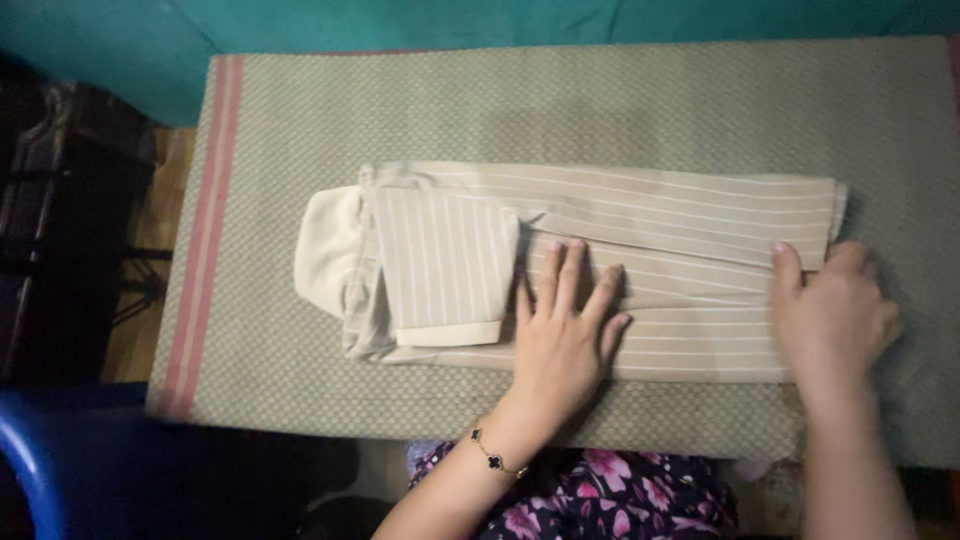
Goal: The person folds a red t-shirt, a beige striped shirt, and a pair of dark jeans on a patterned mat. Each item is smoothed, folded into a compact rectangle, and placed into an orange basket.
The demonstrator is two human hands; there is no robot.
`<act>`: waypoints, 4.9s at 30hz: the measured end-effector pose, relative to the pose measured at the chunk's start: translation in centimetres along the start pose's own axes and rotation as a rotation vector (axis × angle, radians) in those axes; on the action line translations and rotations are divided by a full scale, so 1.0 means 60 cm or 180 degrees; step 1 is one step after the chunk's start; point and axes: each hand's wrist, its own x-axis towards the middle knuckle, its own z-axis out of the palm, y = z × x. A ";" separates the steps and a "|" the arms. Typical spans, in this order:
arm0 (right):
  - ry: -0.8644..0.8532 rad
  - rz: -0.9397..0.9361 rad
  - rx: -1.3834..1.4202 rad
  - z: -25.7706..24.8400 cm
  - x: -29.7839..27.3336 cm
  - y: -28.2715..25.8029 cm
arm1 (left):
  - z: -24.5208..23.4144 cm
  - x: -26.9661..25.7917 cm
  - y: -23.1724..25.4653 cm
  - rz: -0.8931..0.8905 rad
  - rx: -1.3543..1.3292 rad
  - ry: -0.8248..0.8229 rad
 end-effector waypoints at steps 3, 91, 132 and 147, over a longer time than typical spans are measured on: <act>-0.0403 0.0165 0.1040 -0.038 0.009 -0.010 | -0.024 0.001 -0.001 0.0041 -0.0378 0.0095; -0.1676 -0.4807 0.0513 -0.128 -0.056 -0.170 | -0.165 -0.027 -0.181 -0.1272 -0.0876 0.0804; 0.0044 -0.1973 0.3071 0.080 0.157 -0.345 | 0.022 0.254 -0.237 -0.0844 -0.1964 0.0676; -0.0523 -0.1696 0.2720 -0.056 -0.013 -0.069 | -0.096 0.079 -0.170 -0.1580 -0.1817 -0.0515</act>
